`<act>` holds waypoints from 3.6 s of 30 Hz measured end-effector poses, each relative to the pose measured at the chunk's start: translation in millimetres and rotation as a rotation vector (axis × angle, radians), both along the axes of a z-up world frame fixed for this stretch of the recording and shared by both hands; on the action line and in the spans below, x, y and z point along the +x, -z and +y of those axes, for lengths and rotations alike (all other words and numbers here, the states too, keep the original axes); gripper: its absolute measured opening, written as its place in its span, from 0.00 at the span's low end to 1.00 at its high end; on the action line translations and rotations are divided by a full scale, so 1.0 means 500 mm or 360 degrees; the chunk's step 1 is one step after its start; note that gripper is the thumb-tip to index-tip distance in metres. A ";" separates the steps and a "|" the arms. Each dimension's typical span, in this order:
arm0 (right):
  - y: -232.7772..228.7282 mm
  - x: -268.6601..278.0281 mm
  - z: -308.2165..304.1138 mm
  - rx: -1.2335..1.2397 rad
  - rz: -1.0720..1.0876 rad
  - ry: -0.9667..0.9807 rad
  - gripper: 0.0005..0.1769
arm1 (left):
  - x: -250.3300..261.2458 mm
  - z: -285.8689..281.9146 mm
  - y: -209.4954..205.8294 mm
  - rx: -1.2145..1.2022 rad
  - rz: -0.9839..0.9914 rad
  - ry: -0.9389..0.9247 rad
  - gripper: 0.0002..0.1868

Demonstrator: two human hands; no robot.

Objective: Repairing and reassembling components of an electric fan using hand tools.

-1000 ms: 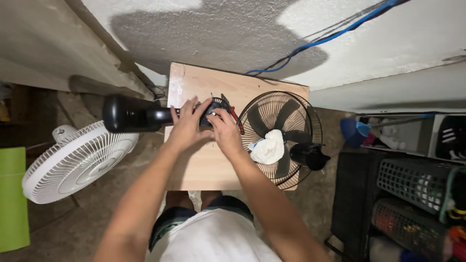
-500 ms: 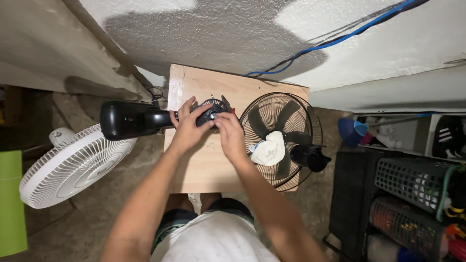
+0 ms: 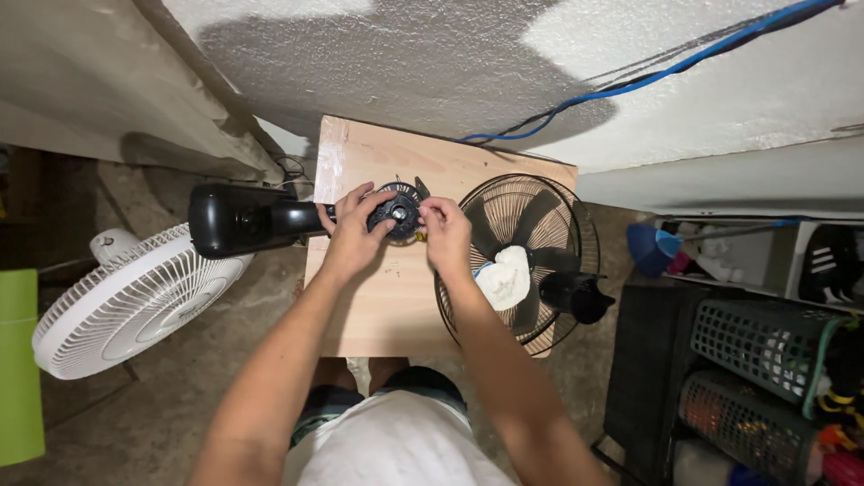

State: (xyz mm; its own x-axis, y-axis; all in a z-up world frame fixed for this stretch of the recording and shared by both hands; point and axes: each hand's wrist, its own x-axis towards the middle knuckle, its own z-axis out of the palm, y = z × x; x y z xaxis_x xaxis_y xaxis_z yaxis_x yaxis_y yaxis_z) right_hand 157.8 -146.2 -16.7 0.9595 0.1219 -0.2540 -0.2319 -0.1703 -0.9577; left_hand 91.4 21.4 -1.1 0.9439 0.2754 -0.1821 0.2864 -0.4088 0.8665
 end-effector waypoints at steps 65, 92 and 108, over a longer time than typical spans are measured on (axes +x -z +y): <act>0.033 -0.027 -0.016 -0.0033 -0.0055 -0.0012 0.05 | 0.004 0.017 -0.004 0.0113 0.0162 0.0264 0.61; -0.153 -0.026 0.029 -0.1220 -0.1150 -0.0671 0.05 | 0.009 0.019 -0.020 0.0084 0.0156 0.0234 0.60; -0.128 -0.034 0.023 -0.1191 -0.1218 -0.0559 0.06 | 0.009 0.019 -0.014 0.0095 0.0178 0.0252 0.60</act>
